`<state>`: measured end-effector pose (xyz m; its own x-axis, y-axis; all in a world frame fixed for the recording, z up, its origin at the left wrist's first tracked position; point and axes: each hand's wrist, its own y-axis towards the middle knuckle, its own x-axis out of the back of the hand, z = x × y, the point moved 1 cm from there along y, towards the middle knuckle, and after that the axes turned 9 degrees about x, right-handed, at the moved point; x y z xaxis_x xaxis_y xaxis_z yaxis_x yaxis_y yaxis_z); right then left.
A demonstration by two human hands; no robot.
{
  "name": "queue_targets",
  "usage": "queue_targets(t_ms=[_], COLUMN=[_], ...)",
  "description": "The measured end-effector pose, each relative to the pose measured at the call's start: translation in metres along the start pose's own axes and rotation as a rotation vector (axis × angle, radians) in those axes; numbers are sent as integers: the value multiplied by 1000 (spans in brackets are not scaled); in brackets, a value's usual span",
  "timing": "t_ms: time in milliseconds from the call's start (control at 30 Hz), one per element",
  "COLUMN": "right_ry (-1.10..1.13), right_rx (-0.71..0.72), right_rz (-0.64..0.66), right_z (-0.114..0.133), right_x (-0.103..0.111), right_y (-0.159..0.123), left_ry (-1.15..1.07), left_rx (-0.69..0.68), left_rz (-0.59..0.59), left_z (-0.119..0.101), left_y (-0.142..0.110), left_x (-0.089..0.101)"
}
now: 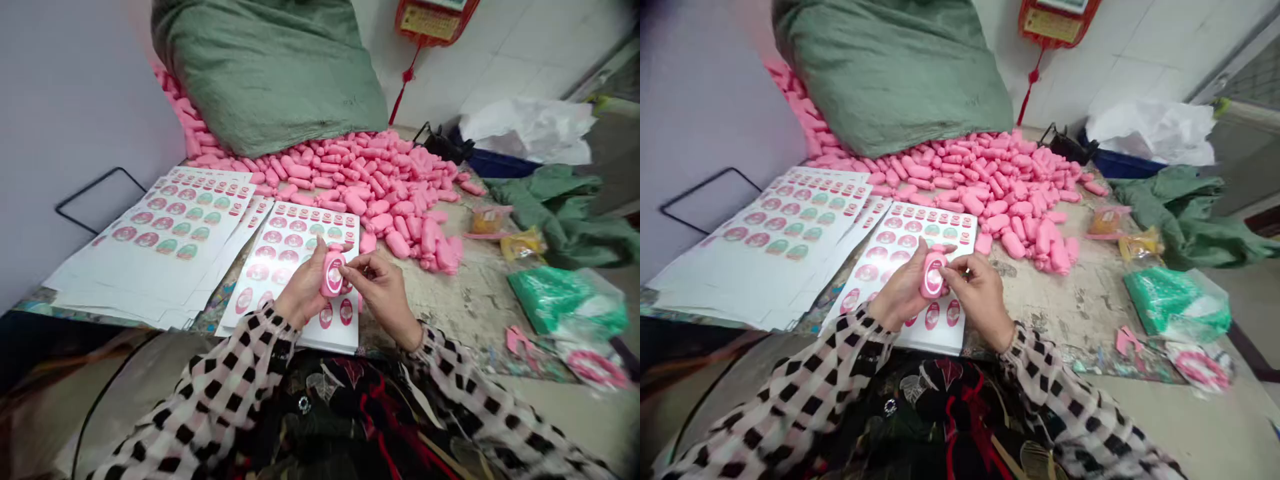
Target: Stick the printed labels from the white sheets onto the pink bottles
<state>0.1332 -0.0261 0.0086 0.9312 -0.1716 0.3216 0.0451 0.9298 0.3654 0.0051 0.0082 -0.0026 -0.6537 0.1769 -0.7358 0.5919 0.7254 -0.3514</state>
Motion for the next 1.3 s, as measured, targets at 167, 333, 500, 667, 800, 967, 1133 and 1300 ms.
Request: queue_targets(t_ms=[167, 333, 500, 667, 800, 967, 1133, 1300], right_ry=[42, -142, -133, 44, -58, -183, -353, -369], right_rx=[-40, 96, 99, -23, 35, 137, 237, 235], right_rz=[17, -17, -29, 17, 5, 2, 32, -30], right_z=[-2, 6, 5, -2, 2, 5, 7, -3], right_x=[-2, 3, 2, -1, 1, 4, 6, 14], right_y=[1, -2, -3, -3, -4, -5, -6, 0], left_ry=[16, 72, 64, 2, 17, 25, -2, -55], left_rx=[5, -97, -71, 75, -7, -26, 39, 89], left_rz=[-37, -38, -35, -3, -48, -76, -49, -48], left_z=[-1, 0, 0, 0, 1, 3, 4, -2], left_y=[-1, -3, -4, -3, -3, -3, -2, -7], left_x=[-3, -5, -6, -2, -2, -1, -1, -2])
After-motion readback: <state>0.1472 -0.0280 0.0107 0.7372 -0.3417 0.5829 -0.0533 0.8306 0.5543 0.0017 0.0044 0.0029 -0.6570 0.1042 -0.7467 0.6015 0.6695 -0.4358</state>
